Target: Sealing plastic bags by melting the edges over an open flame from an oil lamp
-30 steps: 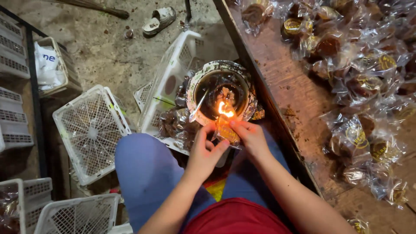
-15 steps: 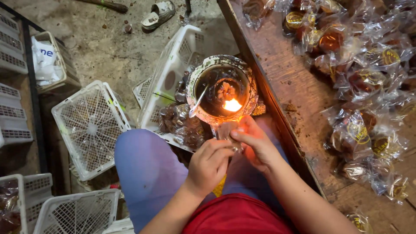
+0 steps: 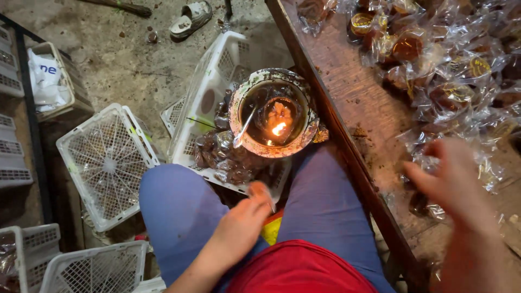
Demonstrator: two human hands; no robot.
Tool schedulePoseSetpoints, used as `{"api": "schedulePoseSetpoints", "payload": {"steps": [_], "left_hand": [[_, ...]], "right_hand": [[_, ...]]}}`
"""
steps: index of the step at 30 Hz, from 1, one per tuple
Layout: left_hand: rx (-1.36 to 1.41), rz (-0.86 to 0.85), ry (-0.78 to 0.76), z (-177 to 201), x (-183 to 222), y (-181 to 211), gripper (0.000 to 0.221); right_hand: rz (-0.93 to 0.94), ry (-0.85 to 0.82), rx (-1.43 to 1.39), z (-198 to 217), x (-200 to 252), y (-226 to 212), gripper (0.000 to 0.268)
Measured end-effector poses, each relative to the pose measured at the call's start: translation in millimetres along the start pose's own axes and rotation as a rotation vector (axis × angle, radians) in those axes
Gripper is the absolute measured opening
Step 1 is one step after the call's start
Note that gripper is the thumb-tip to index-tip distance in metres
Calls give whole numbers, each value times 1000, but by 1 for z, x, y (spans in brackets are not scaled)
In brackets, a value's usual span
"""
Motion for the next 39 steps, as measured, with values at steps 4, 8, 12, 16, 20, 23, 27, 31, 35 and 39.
{"api": "schedulePoseSetpoints", "payload": {"steps": [4, 8, 12, 16, 20, 23, 27, 31, 35, 39], "left_hand": [[-212, 349, -229, -26, 18, -27, 69], [-82, 313, -110, -17, 4, -13, 63], [501, 308, 66, -3, -25, 15, 31], [1924, 738, -274, -28, -56, 27, 71], [1866, 665, -287, -10, -71, 34, 38], [1678, 635, -127, 6, -68, 31, 22], [1220, 574, -90, 25, -63, 35, 26], [853, 286, 81, 26, -59, 48, 29], [582, 90, 173, 13, -56, 43, 21], [619, 218, 62, 10, -63, 45, 7]], "right_hand": [[-605, -206, 50, 32, 23, 28, 93], [-725, -371, 133, 19, 25, 17, 72], [-492, -205, 59, 25, 26, -28, 46], [327, -304, -237, -9, 34, -92, 86], [407, -370, -397, -6, 32, -156, 60], [213, -253, -700, -16, 28, -157, 30], [439, -367, -694, -23, 15, -121, 47], [445, -319, -650, -10, -14, -52, 53], [468, -316, -674, 7, -40, 12, 52], [508, -328, -689, 31, -72, 75, 50]]}}
Point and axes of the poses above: each hand's wrist, its own x-axis away from the middle knuckle, its own z-axis out of the back of the hand, y = z × x, the point moved 2 cm from there along -x, towards the middle knuckle, and after that the axes turned 6 degrees about -x, right-handed, at the moved point
